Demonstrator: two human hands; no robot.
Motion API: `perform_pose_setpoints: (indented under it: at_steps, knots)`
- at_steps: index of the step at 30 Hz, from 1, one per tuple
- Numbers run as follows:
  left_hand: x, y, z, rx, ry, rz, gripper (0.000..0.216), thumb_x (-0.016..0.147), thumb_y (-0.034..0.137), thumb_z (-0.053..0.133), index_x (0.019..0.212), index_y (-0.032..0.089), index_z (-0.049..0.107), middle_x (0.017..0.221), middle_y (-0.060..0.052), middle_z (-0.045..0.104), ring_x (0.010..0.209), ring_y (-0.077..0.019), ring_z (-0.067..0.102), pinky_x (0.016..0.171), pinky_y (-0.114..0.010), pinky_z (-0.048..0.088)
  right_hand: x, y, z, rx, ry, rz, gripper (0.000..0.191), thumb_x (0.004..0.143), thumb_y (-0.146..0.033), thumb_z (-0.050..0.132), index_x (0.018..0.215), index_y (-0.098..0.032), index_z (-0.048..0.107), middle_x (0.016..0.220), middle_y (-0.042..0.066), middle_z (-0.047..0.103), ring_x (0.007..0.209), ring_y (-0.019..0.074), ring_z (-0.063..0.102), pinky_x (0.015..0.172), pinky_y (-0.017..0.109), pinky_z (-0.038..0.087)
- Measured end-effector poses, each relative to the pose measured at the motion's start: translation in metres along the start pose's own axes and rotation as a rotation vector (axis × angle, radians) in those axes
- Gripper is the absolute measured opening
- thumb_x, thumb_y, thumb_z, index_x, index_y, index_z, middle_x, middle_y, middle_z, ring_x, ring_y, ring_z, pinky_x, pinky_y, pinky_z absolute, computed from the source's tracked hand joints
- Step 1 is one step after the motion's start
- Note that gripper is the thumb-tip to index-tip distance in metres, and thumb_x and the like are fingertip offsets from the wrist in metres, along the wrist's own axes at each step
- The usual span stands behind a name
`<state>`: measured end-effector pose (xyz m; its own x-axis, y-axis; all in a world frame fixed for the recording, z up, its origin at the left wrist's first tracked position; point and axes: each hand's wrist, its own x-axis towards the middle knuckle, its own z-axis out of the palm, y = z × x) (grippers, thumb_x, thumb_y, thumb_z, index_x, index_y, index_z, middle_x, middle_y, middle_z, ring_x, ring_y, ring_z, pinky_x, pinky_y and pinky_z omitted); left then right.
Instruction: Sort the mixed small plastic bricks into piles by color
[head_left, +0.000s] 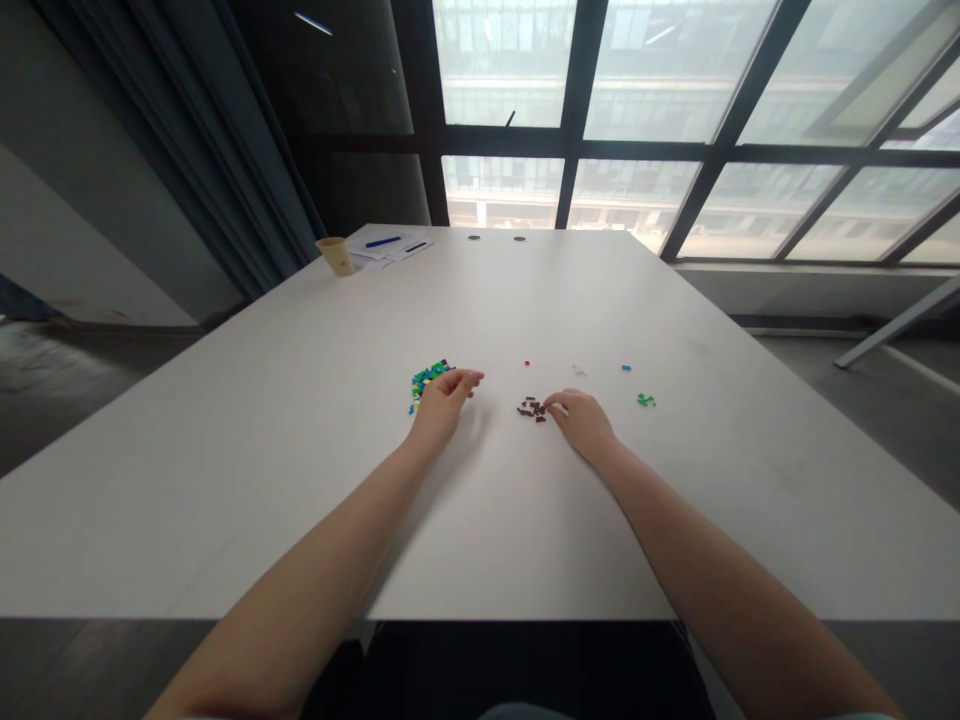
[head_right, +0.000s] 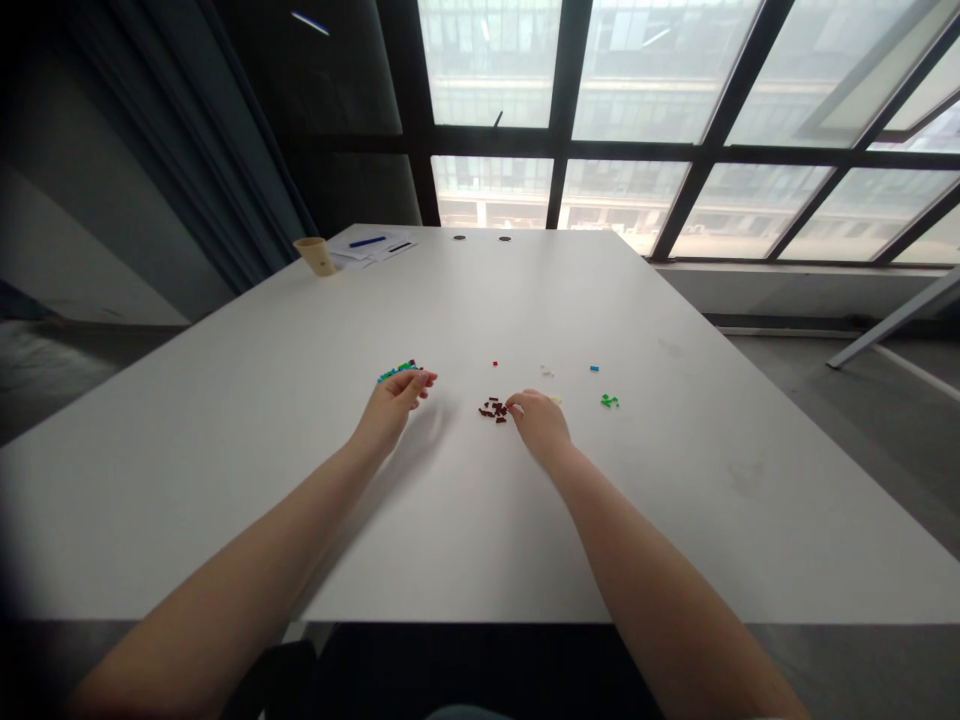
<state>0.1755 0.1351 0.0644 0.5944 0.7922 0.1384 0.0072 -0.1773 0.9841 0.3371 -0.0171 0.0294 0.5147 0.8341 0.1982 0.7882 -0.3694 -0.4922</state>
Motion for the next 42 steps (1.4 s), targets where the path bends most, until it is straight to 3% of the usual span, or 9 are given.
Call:
perform_pose_setpoints:
  at_steps: [6, 9, 11, 14, 20, 28, 36, 42]
  knots:
    - [0.018, -0.009, -0.025, 0.012, 0.112, 0.003, 0.037, 0.071, 0.045, 0.057, 0.088, 0.014, 0.067, 0.076, -0.005, 0.063, 0.064, -0.0134, 0.055, 0.061, -0.026, 0.043, -0.003, 0.003, -0.006, 0.066, 0.101, -0.040, 0.026, 0.082, -0.022, 0.044, 0.092, -0.019, 0.069, 0.084, 0.006, 0.066, 0.075, 0.0156, 0.055, 0.073, 0.028, 0.041]
    - [0.029, -0.018, -0.041, 0.281, 0.154, 0.134, 0.026, 0.074, 0.035, 0.055, 0.090, 0.018, 0.067, 0.081, -0.006, 0.063, 0.072, -0.0163, 0.055, 0.068, -0.030, 0.042, -0.004, 0.008, -0.015, 0.122, 0.183, -0.027, 0.026, 0.079, -0.027, 0.047, 0.089, -0.018, 0.069, 0.076, 0.005, 0.065, 0.065, 0.0143, 0.052, 0.067, 0.027, 0.041]
    - [0.033, -0.024, -0.047, 0.546, 0.109, 0.229, 0.021, 0.075, 0.025, 0.052, 0.087, 0.020, 0.069, 0.086, -0.008, 0.061, 0.080, -0.0193, 0.054, 0.074, -0.033, 0.041, -0.005, 0.009, -0.021, 0.139, 0.215, -0.003, 0.026, 0.078, -0.028, 0.048, 0.087, -0.017, 0.069, 0.068, 0.003, 0.062, 0.059, 0.0134, 0.049, 0.063, 0.027, 0.040]
    - [0.033, -0.032, -0.047, 0.888, 0.011, 0.244, 0.022, 0.075, 0.019, 0.051, 0.085, 0.024, 0.070, 0.096, -0.010, 0.058, 0.091, -0.0262, 0.050, 0.074, -0.039, 0.037, -0.004, 0.009, -0.027, 0.141, 0.240, 0.017, 0.027, 0.076, -0.029, 0.047, 0.085, -0.016, 0.070, 0.060, 0.002, 0.057, 0.054, 0.0123, 0.045, 0.060, 0.026, 0.038]
    - [0.026, -0.035, -0.038, 1.103, -0.034, 0.223, 0.019, 0.076, 0.025, 0.053, 0.084, 0.026, 0.071, 0.101, -0.011, 0.057, 0.098, -0.0315, 0.045, 0.075, -0.042, 0.033, -0.004, 0.006, -0.027, 0.135, 0.236, 0.004, 0.027, 0.075, -0.030, 0.047, 0.083, -0.017, 0.070, 0.056, 0.000, 0.053, 0.052, 0.0117, 0.042, 0.058, 0.025, 0.037]
    - [0.025, -0.031, -0.031, 1.074, -0.072, 0.321, 0.017, 0.078, 0.022, 0.049, 0.080, 0.020, 0.065, 0.099, -0.010, 0.059, 0.098, -0.0280, 0.046, 0.077, -0.040, 0.034, -0.005, 0.004, -0.026, 0.135, 0.226, -0.004, 0.027, 0.075, -0.029, 0.047, 0.081, -0.017, 0.070, 0.056, 0.000, 0.054, 0.051, 0.0114, 0.042, 0.058, 0.025, 0.038]
    - [0.004, -0.004, -0.011, 0.597, -0.195, 0.480, 0.022, 0.084, 0.024, 0.041, 0.094, 0.018, 0.060, 0.092, -0.008, 0.064, 0.086, -0.0186, 0.056, 0.079, -0.032, 0.041, -0.004, 0.004, -0.029, 0.145, 0.233, -0.004, 0.028, 0.075, -0.030, 0.047, 0.082, -0.016, 0.069, 0.055, 0.000, 0.052, 0.050, 0.0112, 0.040, 0.058, 0.025, 0.037]
    - [-0.023, 0.016, 0.005, 0.391, -0.253, 0.487, 0.019, 0.080, 0.032, 0.054, 0.091, 0.021, 0.064, 0.087, -0.007, 0.069, 0.077, -0.0167, 0.061, 0.069, -0.028, 0.045, -0.003, 0.002, -0.028, 0.148, 0.251, -0.028, 0.027, 0.076, -0.030, 0.046, 0.081, -0.017, 0.069, 0.056, 0.000, 0.053, 0.051, 0.0112, 0.040, 0.057, 0.025, 0.037]
